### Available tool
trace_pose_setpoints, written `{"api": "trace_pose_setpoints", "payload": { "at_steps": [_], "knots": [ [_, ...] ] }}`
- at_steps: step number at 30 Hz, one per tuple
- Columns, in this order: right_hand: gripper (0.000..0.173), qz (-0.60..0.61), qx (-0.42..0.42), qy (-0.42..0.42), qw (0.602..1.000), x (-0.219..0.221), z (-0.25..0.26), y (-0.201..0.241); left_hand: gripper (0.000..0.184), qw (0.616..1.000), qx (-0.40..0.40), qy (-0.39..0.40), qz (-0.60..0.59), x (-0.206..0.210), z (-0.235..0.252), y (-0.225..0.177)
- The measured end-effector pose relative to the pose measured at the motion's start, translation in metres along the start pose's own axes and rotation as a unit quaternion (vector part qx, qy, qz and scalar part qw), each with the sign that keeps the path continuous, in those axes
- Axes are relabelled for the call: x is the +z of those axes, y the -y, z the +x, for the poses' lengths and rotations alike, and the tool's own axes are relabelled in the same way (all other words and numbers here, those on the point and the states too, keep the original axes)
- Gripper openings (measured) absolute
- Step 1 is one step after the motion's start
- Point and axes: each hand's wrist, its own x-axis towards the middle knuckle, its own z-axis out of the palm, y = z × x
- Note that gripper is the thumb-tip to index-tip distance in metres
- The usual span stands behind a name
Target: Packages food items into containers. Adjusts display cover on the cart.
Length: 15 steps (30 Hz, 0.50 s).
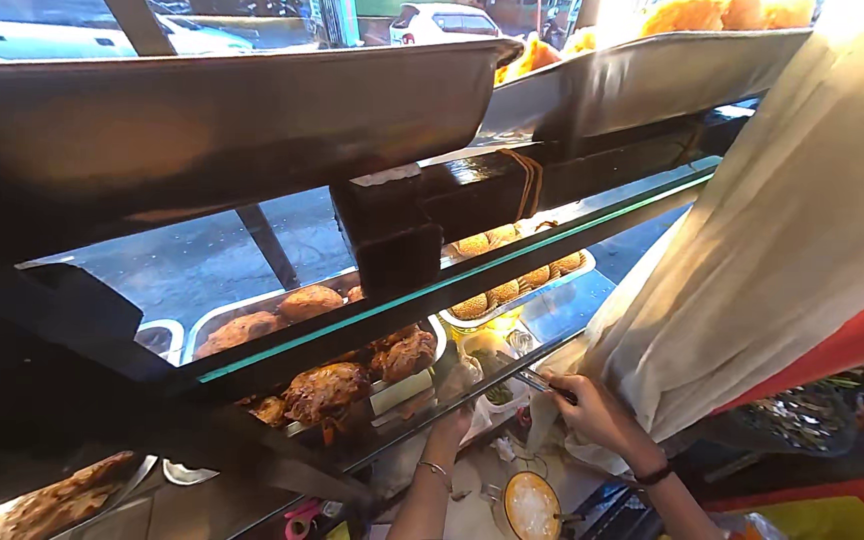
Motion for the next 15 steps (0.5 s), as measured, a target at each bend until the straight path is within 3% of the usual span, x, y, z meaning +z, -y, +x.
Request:
{"api": "trace_pose_setpoints", "payload": {
  "at_steps": [7,12,15],
  "knots": [
    [0.041,0.024,0.029,0.006,0.999,0.010,0.007,0.005,0.020,0.999,-0.015,0.031,0.013,0.003,-0.007,-0.002],
    [0.037,-0.046,0.093,0.035,0.994,0.013,0.018,0.020,0.054,0.995,-0.027,0.087,-0.050,-0.008,-0.026,-0.005],
    [0.032,-0.108,0.079,0.066,0.989,0.018,0.025,0.030,0.065,0.997,-0.022,0.075,-0.028,-0.011,-0.040,-0.009]
  ]
}}
